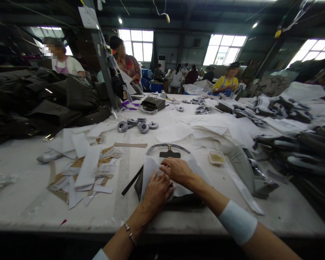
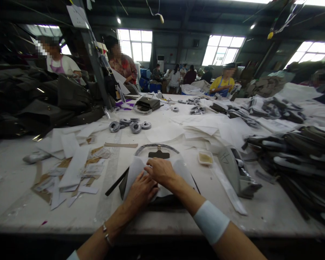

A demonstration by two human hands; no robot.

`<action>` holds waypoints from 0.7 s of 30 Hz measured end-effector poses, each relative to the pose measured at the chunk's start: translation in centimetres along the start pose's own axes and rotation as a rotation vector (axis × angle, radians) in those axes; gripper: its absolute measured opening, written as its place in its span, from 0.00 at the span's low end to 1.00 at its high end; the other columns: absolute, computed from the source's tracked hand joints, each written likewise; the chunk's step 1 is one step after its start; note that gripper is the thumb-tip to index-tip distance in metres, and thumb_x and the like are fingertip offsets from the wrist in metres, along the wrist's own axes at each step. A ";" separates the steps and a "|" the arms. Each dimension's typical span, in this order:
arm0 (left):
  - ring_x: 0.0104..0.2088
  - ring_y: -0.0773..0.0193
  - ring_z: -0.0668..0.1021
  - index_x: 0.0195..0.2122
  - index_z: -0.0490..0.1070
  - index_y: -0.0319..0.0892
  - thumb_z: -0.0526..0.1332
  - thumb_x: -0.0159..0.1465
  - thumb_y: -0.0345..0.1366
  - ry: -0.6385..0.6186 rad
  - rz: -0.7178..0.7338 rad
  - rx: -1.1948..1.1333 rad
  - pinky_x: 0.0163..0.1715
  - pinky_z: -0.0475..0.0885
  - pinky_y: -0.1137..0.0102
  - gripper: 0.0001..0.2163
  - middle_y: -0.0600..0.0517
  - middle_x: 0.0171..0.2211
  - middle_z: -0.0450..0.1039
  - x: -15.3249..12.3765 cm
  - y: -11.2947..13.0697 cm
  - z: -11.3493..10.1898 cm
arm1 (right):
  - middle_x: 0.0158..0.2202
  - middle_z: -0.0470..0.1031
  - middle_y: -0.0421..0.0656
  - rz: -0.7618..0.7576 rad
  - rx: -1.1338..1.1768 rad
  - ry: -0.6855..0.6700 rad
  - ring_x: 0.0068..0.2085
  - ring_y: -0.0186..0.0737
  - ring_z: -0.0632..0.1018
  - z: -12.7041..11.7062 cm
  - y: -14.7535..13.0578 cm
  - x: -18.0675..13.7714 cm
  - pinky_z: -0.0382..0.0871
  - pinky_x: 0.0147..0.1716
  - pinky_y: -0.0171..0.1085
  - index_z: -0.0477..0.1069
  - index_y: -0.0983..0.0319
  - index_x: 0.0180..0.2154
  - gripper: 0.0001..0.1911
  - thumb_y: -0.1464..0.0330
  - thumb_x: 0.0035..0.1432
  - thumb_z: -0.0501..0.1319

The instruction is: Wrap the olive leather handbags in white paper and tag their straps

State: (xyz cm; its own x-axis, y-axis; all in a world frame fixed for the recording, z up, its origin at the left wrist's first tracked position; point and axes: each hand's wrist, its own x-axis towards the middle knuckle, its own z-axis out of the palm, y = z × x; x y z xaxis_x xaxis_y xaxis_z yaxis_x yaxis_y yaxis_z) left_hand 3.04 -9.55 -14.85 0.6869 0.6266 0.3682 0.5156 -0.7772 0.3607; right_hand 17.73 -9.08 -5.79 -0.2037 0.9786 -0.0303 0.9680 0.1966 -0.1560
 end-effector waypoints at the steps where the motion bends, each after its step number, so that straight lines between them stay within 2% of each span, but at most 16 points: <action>1: 0.54 0.55 0.74 0.43 0.71 0.45 0.63 0.63 0.32 0.009 -0.016 -0.030 0.63 0.58 0.49 0.08 0.49 0.47 0.76 -0.1 0.1 -0.1 | 0.44 0.78 0.45 0.006 0.027 0.074 0.46 0.42 0.77 1.2 0.4 0.0 0.67 0.43 0.36 0.74 0.58 0.47 0.14 0.65 0.68 0.52; 4: 0.54 0.57 0.74 0.46 0.70 0.43 0.64 0.62 0.33 0.011 -0.084 -0.082 0.65 0.58 0.52 0.11 0.48 0.49 0.75 -0.2 0.1 -0.7 | 0.43 0.77 0.45 0.044 0.082 0.246 0.47 0.42 0.74 5.1 1.8 -0.8 0.64 0.49 0.38 0.74 0.60 0.43 0.11 0.67 0.68 0.54; 6: 0.55 0.56 0.74 0.48 0.69 0.42 0.64 0.62 0.36 -0.097 -0.108 -0.023 0.64 0.60 0.54 0.14 0.46 0.51 0.74 0.3 0.1 -1.7 | 0.42 0.77 0.44 0.072 0.088 0.290 0.46 0.42 0.73 6.7 2.4 -1.2 0.63 0.49 0.39 0.74 0.60 0.40 0.11 0.67 0.68 0.54; 9: 0.50 0.56 0.77 0.49 0.69 0.41 0.62 0.63 0.38 -0.339 -0.045 0.093 0.55 0.70 0.60 0.14 0.46 0.48 0.75 2.4 -0.2 -3.5 | 0.41 0.77 0.44 0.095 0.084 0.294 0.46 0.43 0.72 7.1 2.7 -1.3 0.61 0.49 0.39 0.74 0.59 0.40 0.11 0.67 0.68 0.53; 12: 0.40 0.58 0.79 0.41 0.73 0.41 0.61 0.63 0.33 -0.432 0.025 0.143 0.43 0.74 0.66 0.06 0.49 0.39 0.78 5.4 -0.5 -4.0 | 0.41 0.77 0.45 0.131 0.067 0.276 0.47 0.44 0.72 6.5 2.6 -1.3 0.59 0.51 0.40 0.74 0.60 0.40 0.11 0.67 0.67 0.53; 14: 0.36 0.57 0.79 0.38 0.73 0.40 0.57 0.64 0.29 -0.424 0.012 0.195 0.38 0.74 0.65 0.06 0.47 0.36 0.77 6.9 -0.4 -3.3 | 0.41 0.77 0.46 0.160 0.045 0.252 0.47 0.45 0.72 6.1 2.5 -1.3 0.59 0.51 0.40 0.74 0.61 0.39 0.11 0.68 0.67 0.53; 16: 0.36 0.54 0.78 0.38 0.73 0.38 0.52 0.65 0.26 -0.362 -0.039 0.257 0.35 0.73 0.62 0.10 0.44 0.36 0.76 7.3 0.0 -2.3 | 0.42 0.77 0.48 0.185 0.018 0.218 0.47 0.46 0.73 6.0 2.4 -1.3 0.61 0.50 0.41 0.74 0.62 0.39 0.12 0.69 0.67 0.52; 18: 0.40 0.51 0.77 0.42 0.71 0.36 0.49 0.66 0.25 -0.272 -0.090 0.306 0.38 0.73 0.59 0.12 0.41 0.39 0.75 6.9 0.3 -1.3 | 0.43 0.76 0.50 0.190 -0.011 0.173 0.48 0.47 0.73 5.7 2.3 -1.3 0.62 0.50 0.42 0.74 0.63 0.40 0.12 0.71 0.66 0.51; 21: 0.43 0.51 0.74 0.43 0.70 0.38 0.48 0.67 0.25 -0.168 -0.116 0.337 0.44 0.70 0.56 0.12 0.43 0.41 0.73 5.6 0.4 -0.4 | 0.45 0.76 0.53 0.136 -0.053 0.068 0.48 0.50 0.74 5.0 2.5 -1.1 0.65 0.49 0.45 0.74 0.65 0.42 0.14 0.74 0.65 0.50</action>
State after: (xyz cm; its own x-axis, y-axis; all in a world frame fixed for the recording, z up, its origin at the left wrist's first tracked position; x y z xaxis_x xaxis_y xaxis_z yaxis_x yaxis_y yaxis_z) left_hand 6.85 -6.33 -12.29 0.6739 0.7151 0.1858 0.7150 -0.6946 0.0799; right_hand 19.59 -10.00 -11.07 -0.0621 0.9979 0.0194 0.9927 0.0637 -0.1023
